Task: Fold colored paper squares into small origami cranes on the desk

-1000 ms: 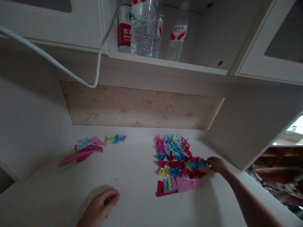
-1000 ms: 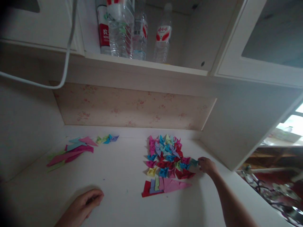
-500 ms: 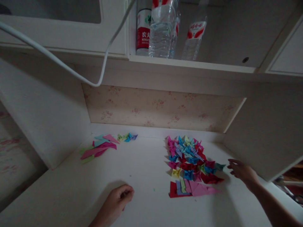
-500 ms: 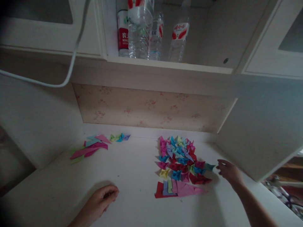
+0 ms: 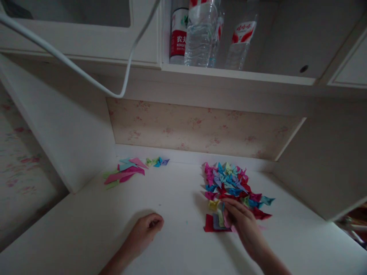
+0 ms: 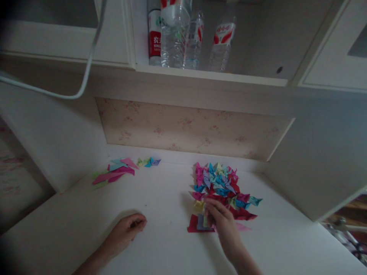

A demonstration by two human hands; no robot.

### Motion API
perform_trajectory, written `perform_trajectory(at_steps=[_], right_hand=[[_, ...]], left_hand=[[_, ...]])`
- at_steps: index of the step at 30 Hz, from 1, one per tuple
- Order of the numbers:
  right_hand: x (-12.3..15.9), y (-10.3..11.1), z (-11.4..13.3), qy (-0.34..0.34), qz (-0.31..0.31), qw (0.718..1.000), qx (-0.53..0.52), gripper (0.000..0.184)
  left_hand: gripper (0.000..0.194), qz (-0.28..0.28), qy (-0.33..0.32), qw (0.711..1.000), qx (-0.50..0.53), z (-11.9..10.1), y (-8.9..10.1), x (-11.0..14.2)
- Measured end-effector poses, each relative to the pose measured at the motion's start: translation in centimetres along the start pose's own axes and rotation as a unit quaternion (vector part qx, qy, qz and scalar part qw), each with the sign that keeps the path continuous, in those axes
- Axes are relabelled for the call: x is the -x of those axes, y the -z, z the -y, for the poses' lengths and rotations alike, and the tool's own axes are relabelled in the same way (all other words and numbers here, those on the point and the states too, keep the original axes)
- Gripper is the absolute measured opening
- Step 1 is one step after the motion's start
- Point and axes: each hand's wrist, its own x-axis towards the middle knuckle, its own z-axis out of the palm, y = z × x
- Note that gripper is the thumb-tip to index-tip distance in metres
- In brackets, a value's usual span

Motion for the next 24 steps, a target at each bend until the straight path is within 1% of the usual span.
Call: perform_trajectory(at_steps=[3,4,6,7,8,9,12,14,16,18,20,24], right_hand=[[1.9,-5.6,-3.3,-0.053,0.103,0.993,-0.040,0.036],[2.2,-7.1,-4.3,-0.067,0.116,0.990,-0.052,0.038],[2.6,-9.5,-6.1,-0.085,0.145,0.984,-0.059,0.038],[2.6,-10.2,-6.8,-0.081,0.156,0.983,-0.049,0.039],[2.6,-10.6,-7.4,-0.073,0.166,0.983,-0.032,0.039],[2.6,-10.8,-7.8,-0.064,0.173,0.983,-0.011,0.039],[2.6,-10.3,-8.6,-0.046,0.193,0.979,0.037,0.043],[2.5,-9.9,-8.8,-0.044,0.205,0.976,0.051,0.045],[2.4,-9.7,-9.0,-0.043,0.213,0.974,0.063,0.047],[2.3,-9.7,-9.0,-0.042,0.217,0.973,0.072,0.049],[2.0,-9.8,-8.9,-0.040,0.220,0.972,0.074,0.050],[1.7,-9.9,-8.9,-0.033,0.225,0.972,0.067,0.053]], left_hand=[[0.042,-0.027,0.033,0.999,-0.016,0.3,0.0,-1.2],[0.042,-0.033,0.031,0.998,-0.036,0.3,0.1,-1.9],[0.035,-0.048,-0.003,0.990,-0.131,0.1,0.7,-4.0],[0.030,-0.058,-0.029,0.979,-0.195,-0.1,1.2,-5.3],[0.025,-0.071,-0.043,0.959,-0.271,-0.3,1.9,-6.7],[0.021,-0.085,-0.036,0.947,-0.307,-0.6,2.7,-8.2],[0.019,-0.133,0.004,0.922,-0.364,-1.7,5.4,-12.6],[0.021,-0.166,0.022,0.903,-0.395,-2.3,7.0,-15.0],[0.027,-0.197,0.033,0.885,-0.421,-2.8,8.0,-16.9],[0.033,-0.221,0.042,0.868,-0.442,-3.0,8.4,-18.1],[0.037,-0.235,0.050,0.856,-0.458,-3.0,8.5,-18.9],[0.036,-0.234,0.055,0.844,-0.480,-2.4,8.4,-19.7]])
